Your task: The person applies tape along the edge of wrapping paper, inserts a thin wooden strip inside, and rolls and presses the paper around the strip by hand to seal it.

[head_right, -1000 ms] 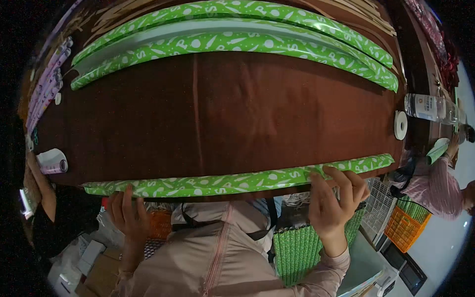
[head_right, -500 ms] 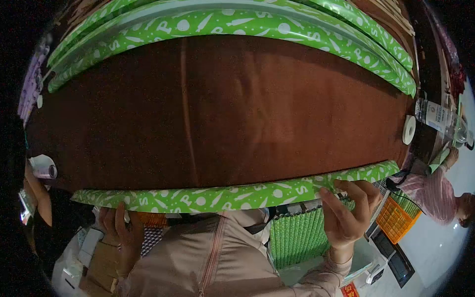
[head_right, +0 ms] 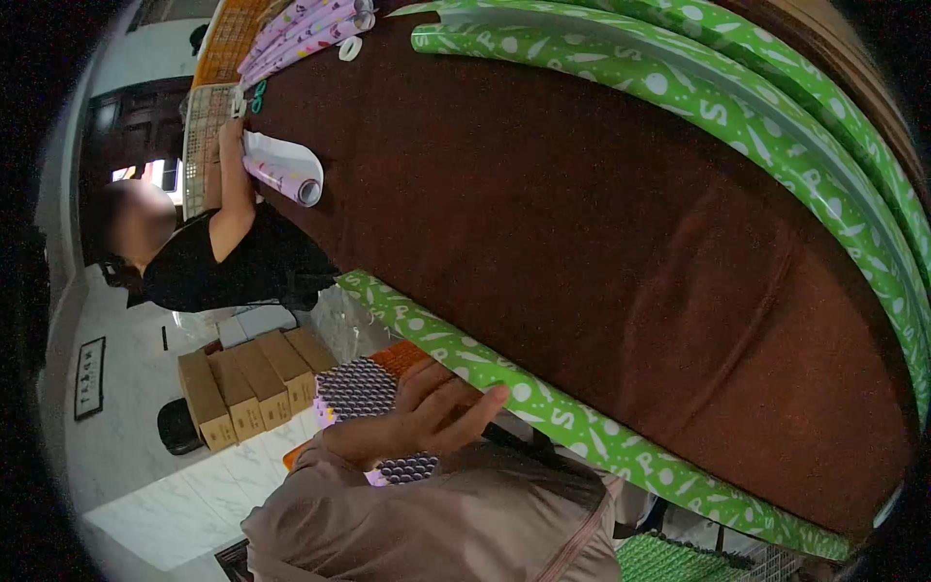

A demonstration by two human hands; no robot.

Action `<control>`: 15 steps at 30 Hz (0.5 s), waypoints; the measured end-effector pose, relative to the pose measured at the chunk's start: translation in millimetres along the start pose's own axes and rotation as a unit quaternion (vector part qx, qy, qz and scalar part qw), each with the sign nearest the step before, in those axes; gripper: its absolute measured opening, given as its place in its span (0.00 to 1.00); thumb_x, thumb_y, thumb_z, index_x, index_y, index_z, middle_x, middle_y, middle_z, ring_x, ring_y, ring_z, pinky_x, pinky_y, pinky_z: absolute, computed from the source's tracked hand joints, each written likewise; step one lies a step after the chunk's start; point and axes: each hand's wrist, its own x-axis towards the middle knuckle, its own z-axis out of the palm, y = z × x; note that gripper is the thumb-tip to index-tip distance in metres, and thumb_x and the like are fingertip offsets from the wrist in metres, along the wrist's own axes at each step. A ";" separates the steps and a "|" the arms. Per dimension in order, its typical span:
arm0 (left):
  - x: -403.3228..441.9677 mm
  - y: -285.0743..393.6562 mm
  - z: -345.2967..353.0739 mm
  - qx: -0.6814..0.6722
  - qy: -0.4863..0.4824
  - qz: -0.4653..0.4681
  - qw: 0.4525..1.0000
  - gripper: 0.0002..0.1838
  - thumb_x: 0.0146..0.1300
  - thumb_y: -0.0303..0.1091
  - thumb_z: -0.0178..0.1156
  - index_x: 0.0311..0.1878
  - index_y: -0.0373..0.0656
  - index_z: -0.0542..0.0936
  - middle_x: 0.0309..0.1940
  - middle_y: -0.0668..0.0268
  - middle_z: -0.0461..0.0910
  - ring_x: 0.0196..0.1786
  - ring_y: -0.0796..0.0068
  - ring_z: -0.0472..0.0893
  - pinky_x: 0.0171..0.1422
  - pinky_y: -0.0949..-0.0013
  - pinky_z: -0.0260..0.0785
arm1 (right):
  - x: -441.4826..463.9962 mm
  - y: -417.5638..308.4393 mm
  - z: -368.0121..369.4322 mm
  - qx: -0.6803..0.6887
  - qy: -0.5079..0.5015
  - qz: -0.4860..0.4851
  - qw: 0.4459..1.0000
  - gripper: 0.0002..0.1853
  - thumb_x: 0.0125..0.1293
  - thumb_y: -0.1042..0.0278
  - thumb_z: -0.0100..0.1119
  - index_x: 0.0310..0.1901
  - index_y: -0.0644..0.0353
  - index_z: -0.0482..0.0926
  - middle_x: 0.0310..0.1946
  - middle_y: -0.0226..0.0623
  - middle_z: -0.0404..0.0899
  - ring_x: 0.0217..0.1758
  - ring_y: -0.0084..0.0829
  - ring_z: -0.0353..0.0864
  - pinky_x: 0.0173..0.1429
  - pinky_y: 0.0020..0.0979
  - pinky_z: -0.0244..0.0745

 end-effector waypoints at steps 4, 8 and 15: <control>2.1 -3.9 -7.1 0.008 -0.022 0.018 1.000 0.13 0.64 0.32 0.64 0.52 0.56 0.83 0.39 0.72 0.76 0.42 0.72 0.78 0.46 0.69 0.77 | -10.8 -8.8 14.5 0.257 -0.091 0.123 0.954 0.17 0.68 0.60 0.62 0.46 0.70 0.81 0.29 0.46 0.81 0.29 0.36 0.82 0.27 0.36 0.79; -3.7 -3.0 -0.5 0.000 -0.013 0.015 1.000 0.14 0.66 0.29 0.61 0.53 0.56 0.82 0.42 0.70 0.77 0.44 0.70 0.79 0.48 0.68 0.76 | -10.2 -22.6 39.2 0.445 -0.100 0.268 0.849 0.23 0.68 0.54 0.64 0.45 0.74 0.80 0.22 0.47 0.81 0.18 0.34 0.82 0.18 0.31 0.78; -7.4 -7.7 7.6 -0.008 0.030 0.023 0.999 0.13 0.66 0.31 0.62 0.52 0.56 0.84 0.45 0.68 0.76 0.46 0.68 0.78 0.48 0.68 0.75 | 3.9 -47.3 44.7 0.464 -0.074 0.322 0.822 0.21 0.69 0.55 0.57 0.43 0.72 0.81 0.25 0.50 0.83 0.18 0.36 0.82 0.19 0.31 0.78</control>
